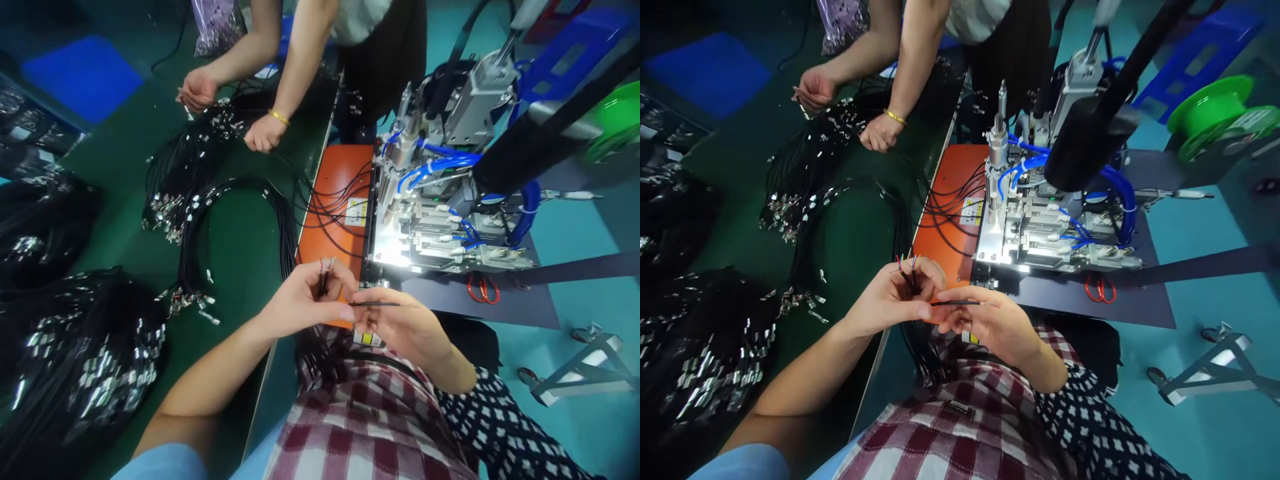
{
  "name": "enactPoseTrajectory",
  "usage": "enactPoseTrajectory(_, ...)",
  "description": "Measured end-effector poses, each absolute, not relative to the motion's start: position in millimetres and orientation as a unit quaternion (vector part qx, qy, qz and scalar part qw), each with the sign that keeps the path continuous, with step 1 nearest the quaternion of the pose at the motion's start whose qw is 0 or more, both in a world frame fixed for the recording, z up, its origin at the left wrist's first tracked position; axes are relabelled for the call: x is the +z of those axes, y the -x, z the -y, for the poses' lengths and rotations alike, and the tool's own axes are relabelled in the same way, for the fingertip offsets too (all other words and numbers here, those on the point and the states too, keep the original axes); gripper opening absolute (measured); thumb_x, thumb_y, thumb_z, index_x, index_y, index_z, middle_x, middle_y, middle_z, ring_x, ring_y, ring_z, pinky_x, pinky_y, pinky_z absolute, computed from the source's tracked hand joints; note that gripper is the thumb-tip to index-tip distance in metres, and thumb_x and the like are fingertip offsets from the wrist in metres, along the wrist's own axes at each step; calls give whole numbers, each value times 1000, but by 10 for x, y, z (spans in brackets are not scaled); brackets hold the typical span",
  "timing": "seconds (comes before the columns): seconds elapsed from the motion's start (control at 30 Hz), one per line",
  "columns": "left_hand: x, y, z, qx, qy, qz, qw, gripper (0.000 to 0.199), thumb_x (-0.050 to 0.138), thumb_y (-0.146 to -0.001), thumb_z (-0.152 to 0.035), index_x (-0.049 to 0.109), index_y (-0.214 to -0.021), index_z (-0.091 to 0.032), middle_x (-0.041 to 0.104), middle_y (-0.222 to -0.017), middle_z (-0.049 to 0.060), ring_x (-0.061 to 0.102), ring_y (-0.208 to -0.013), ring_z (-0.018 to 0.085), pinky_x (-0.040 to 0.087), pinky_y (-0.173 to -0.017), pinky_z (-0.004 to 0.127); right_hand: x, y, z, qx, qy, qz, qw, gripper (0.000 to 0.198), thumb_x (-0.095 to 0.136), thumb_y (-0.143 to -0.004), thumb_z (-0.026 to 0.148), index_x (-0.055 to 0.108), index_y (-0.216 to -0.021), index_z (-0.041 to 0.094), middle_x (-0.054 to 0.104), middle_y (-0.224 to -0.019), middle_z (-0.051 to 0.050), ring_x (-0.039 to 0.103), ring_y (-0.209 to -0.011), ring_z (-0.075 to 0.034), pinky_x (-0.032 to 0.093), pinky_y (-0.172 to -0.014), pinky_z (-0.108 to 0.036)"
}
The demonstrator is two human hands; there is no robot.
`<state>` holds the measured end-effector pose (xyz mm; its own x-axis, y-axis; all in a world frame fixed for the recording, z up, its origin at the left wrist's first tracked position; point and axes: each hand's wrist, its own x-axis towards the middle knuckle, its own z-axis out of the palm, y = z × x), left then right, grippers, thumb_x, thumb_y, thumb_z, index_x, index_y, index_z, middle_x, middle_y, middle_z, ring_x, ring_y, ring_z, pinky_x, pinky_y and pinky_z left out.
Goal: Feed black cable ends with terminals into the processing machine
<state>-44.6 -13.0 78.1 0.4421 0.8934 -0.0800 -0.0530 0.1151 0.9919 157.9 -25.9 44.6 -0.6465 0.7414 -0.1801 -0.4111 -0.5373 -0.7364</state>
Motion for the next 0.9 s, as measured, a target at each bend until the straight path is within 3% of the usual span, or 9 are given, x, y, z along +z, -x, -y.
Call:
enactPoseTrajectory(0.07,746,432,108,374,-542,-374,653,30,84,-69,-31,63,-81,-14,46,-64,-4,34,-55,7,27,-52,22,383,-1494,250,794,266,366,406,28,74,-79,40,73,-100,22,71,-84,-5,66,-73,-16,54,-69,-29)
enactPoseTrajectory(0.17,718,398,104,382,-517,-402,652,28,82,-71,-31,62,-80,-14,50,-67,-3,37,-57,7,30,-54,21,386,-1374,223,702,326,418,476,13,74,-80,35,73,-83,22,67,-85,-2,61,-64,-10,51,-60,-24)
enactPoseTrajectory(0.3,737,366,141,428,-483,-422,636,28,80,-73,-33,64,-88,-16,54,-72,-1,44,-61,9,34,-57,21,478,-1263,198,707,364,422,435,22,74,-80,40,67,-78,18,62,-65,2,56,-49,-8,48,-50,-22)
enactPoseTrajectory(0.4,766,354,165,429,-481,-434,630,26,80,-73,-33,65,-84,-15,54,-70,-1,46,-59,8,34,-55,21,512,-1209,200,715,394,419,397,33,76,-76,46,61,-68,17,59,-54,3,56,-48,-9,50,-50,-22)
enactPoseTrajectory(0.7,755,322,146,442,-386,-435,683,26,81,-72,-31,60,-74,-16,58,-66,-1,58,-58,11,42,-54,23,463,-1144,173,705,422,415,390,31,80,-71,43,62,-67,17,61,-55,3,55,-50,-8,50,-49,-21)
enactPoseTrajectory(0.9,722,327,114,450,-352,-440,693,31,82,-70,-34,59,-70,-14,56,-69,0,50,-54,7,33,-48,20,459,-1139,164,686,425,433,402,26,78,-73,40,64,-70,18,66,-65,1,60,-55,-11,52,-54,-24)
